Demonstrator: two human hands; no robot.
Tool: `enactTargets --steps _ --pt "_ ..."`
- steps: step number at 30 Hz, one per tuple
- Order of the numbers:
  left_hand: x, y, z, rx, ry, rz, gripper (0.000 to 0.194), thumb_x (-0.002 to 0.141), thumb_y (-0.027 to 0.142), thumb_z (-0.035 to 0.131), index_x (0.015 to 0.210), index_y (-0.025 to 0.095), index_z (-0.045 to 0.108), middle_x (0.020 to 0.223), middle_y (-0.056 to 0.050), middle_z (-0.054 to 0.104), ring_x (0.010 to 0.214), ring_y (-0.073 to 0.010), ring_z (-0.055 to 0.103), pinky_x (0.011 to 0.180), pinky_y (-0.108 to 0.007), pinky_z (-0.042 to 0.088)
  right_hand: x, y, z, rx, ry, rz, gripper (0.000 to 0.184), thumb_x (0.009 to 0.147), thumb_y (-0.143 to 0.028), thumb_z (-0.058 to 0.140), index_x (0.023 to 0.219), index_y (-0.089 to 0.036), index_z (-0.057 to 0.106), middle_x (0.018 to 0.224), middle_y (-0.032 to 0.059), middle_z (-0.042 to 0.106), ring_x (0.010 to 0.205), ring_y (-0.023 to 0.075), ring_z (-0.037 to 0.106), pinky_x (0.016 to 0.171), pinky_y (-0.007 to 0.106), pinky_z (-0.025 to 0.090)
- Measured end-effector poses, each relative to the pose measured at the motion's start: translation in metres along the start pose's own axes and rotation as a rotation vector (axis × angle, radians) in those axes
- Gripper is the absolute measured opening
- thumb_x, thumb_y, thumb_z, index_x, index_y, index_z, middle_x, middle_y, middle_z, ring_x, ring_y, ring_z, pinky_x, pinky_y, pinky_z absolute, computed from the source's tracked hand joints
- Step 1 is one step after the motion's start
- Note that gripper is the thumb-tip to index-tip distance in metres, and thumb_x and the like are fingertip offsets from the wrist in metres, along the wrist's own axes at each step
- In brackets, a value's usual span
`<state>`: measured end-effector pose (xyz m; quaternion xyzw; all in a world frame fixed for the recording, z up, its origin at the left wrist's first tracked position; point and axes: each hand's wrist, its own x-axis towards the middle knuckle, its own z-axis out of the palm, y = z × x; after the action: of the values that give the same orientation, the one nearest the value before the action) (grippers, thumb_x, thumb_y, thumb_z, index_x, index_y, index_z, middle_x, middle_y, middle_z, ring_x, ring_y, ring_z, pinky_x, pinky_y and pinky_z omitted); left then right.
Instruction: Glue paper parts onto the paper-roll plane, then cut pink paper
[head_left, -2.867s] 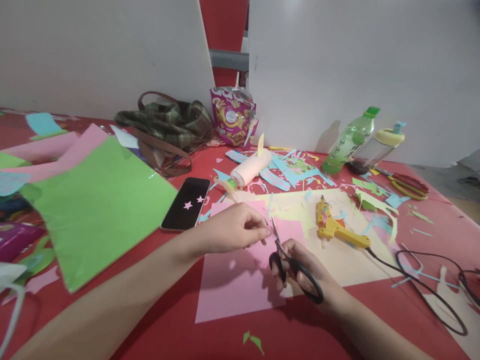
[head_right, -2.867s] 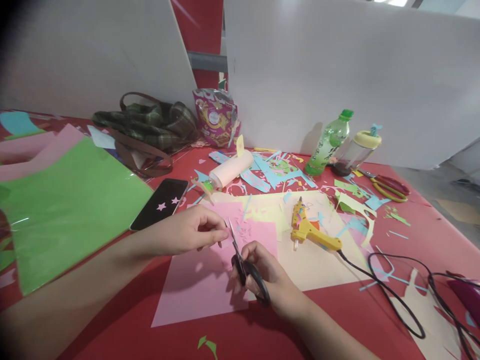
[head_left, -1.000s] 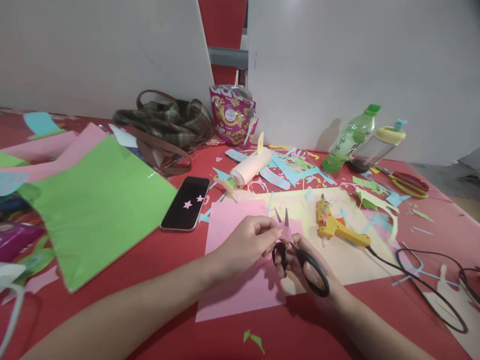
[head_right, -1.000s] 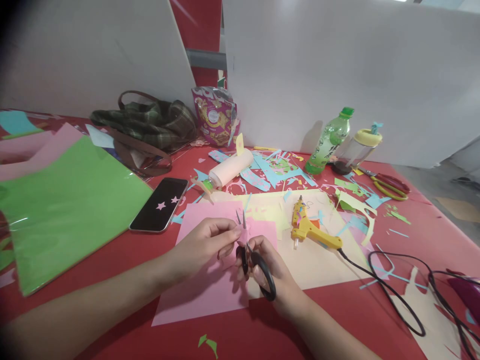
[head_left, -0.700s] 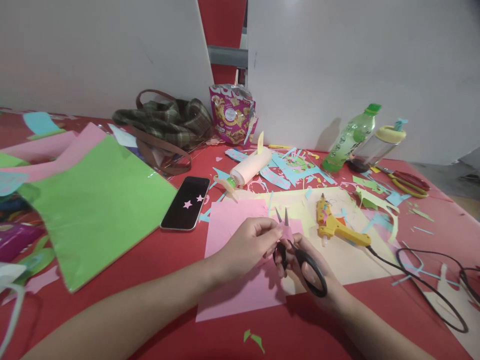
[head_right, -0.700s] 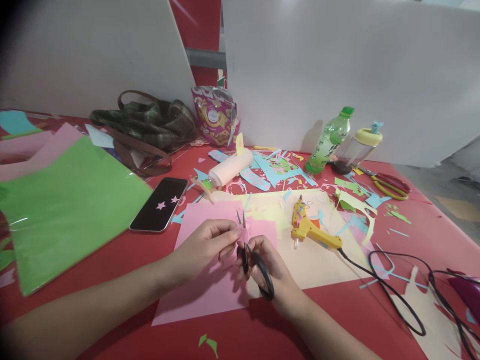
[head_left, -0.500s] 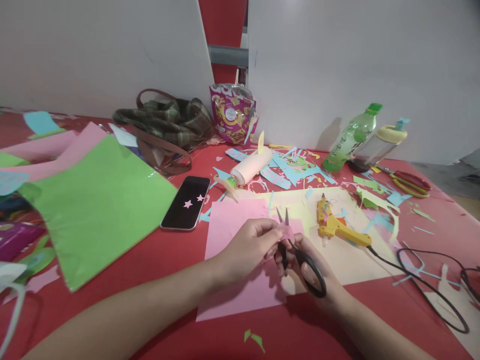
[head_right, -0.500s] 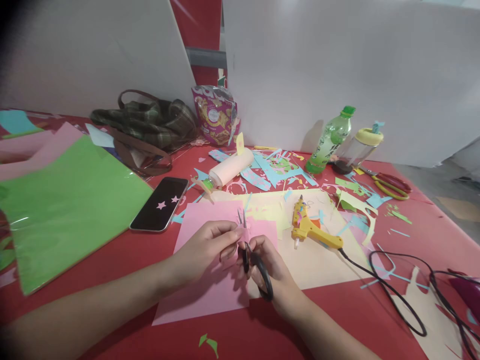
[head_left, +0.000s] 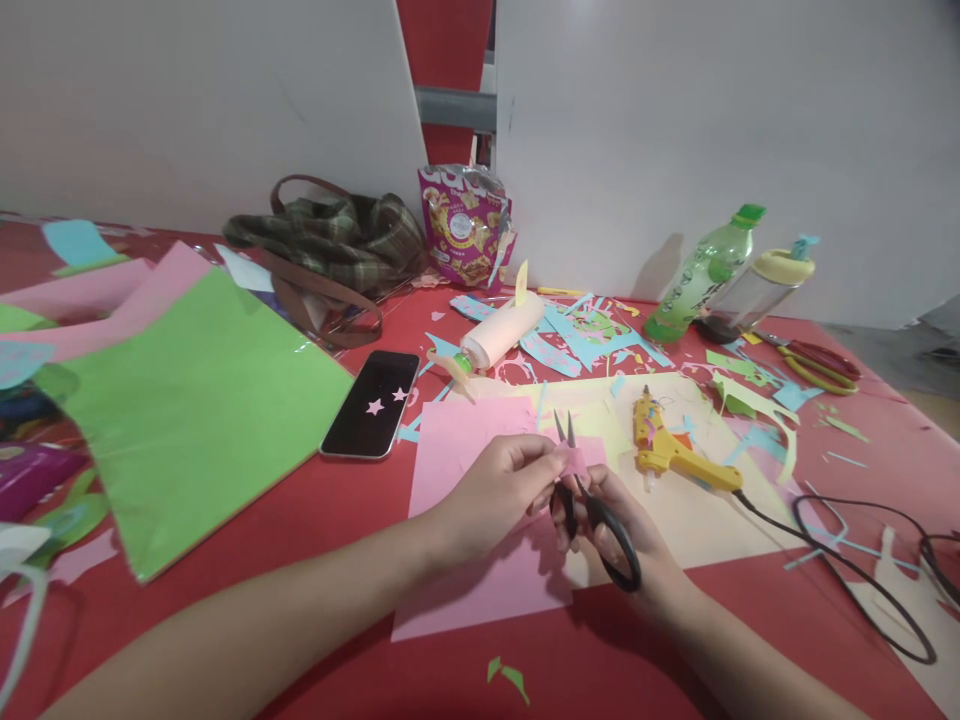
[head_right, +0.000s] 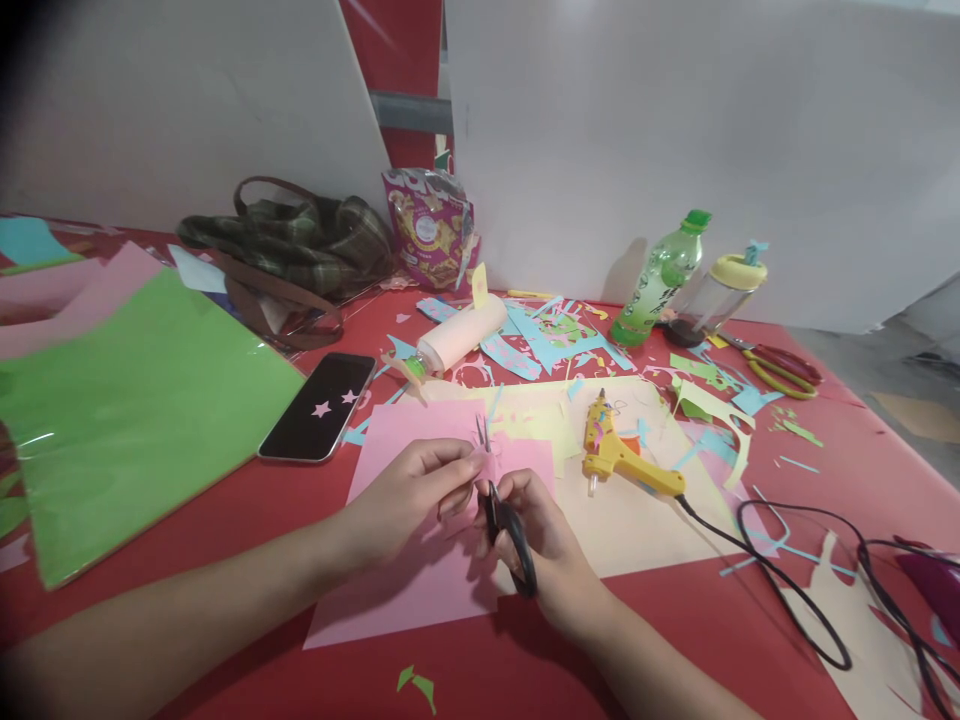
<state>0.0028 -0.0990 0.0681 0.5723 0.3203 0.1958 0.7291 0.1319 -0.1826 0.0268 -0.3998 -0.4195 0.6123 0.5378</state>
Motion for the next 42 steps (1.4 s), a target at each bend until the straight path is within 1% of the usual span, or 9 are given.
enactTargets --steps 4,8,12,16,20,25,28,37,42 --pt "0.000 0.002 0.000 0.026 0.002 0.010 0.028 0.078 0.031 0.041 0.055 0.015 0.042 0.045 0.007 0.028 0.042 -0.0050 0.026 0.043 -0.019 0.024 0.000 0.000 0.000 -0.004 0.018 0.016 0.030 0.070 -0.043 0.056 0.084 -0.024 0.038 0.072 -0.0005 0.046 0.059 0.0124 0.045 0.055 0.027 0.037" --pt "0.001 0.001 -0.002 0.090 -0.013 -0.006 0.032 0.078 0.034 0.040 0.052 0.015 0.037 0.044 0.007 0.030 0.041 -0.0051 0.028 0.043 -0.019 0.025 0.001 0.000 -0.001 -0.011 0.103 0.026 0.033 0.067 -0.045 0.059 0.083 -0.024 0.039 0.069 -0.0020 0.044 0.060 0.0127 0.043 0.056 0.027 0.037" --pt "0.002 -0.001 -0.006 0.226 -0.170 -0.050 0.031 0.077 0.035 0.040 0.052 0.015 0.040 0.046 0.006 0.036 0.041 -0.0053 0.032 0.043 -0.019 0.026 0.004 -0.001 -0.002 0.048 0.195 -0.043 0.037 0.063 -0.048 0.061 0.082 -0.025 0.040 0.069 -0.0026 0.043 0.060 0.0126 0.042 0.057 0.026 0.037" --pt "0.002 -0.001 -0.009 0.386 -0.322 -0.084 0.025 0.074 0.030 0.042 0.055 0.014 0.047 0.047 0.005 0.039 0.040 -0.0050 0.034 0.040 -0.018 0.025 0.009 -0.003 -0.001 0.101 0.251 -0.085 0.031 0.063 -0.033 0.065 0.077 -0.024 0.040 0.073 -0.0021 0.048 0.060 0.0118 0.044 0.053 0.024 0.037" --pt "0.003 -0.001 -0.010 0.507 -0.360 -0.018 0.020 0.069 0.021 0.042 0.052 0.014 0.046 0.044 0.006 0.032 0.040 -0.0040 0.027 0.038 -0.017 0.019 0.009 -0.006 0.000 0.110 0.249 -0.037 0.035 0.060 -0.019 0.067 0.076 -0.024 0.036 0.075 -0.0038 0.050 0.057 0.0095 0.047 0.052 0.023 0.038" --pt "0.004 -0.002 -0.012 0.542 -0.408 -0.025 0.020 0.068 0.021 0.041 0.049 0.015 0.039 0.046 0.006 0.026 0.042 -0.0046 0.022 0.039 -0.019 0.017 0.007 -0.009 0.002 0.075 0.226 0.031 0.036 0.063 -0.015 0.065 0.077 -0.024 0.033 0.075 -0.0040 0.052 0.064 0.0116 0.051 0.056 0.025 0.041" --pt "0.005 -0.002 -0.013 0.544 -0.397 -0.015 0.023 0.069 0.024 0.042 0.049 0.016 0.034 0.047 0.006 0.025 0.043 -0.0050 0.022 0.040 -0.020 0.018 0.007 -0.010 0.001 0.055 0.224 0.031 0.035 0.064 -0.013 0.063 0.077 -0.024 0.033 0.076 -0.0045 0.051 0.065 0.0105 0.051 0.060 0.025 0.042" --pt "0.006 0.000 -0.012 0.590 -0.258 0.050 0.022 0.071 0.024 0.039 0.052 0.015 0.045 0.047 0.004 0.036 0.044 -0.0057 0.031 0.041 -0.018 0.023 0.007 -0.009 0.000 0.033 0.226 0.069 0.034 0.065 -0.014 0.063 0.079 -0.024 0.035 0.077 -0.0046 0.051 0.061 0.0087 0.051 0.055 0.022 0.040" --pt "0.006 -0.002 -0.012 0.649 -0.264 0.141 0.023 0.073 0.022 0.040 0.054 0.013 0.049 0.047 0.004 0.040 0.044 -0.0051 0.033 0.042 -0.017 0.025 0.006 -0.010 0.001 0.001 0.223 0.076 0.033 0.065 -0.013 0.063 0.082 -0.024 0.036 0.073 -0.0044 0.049 0.059 0.0089 0.051 0.054 0.022 0.041"
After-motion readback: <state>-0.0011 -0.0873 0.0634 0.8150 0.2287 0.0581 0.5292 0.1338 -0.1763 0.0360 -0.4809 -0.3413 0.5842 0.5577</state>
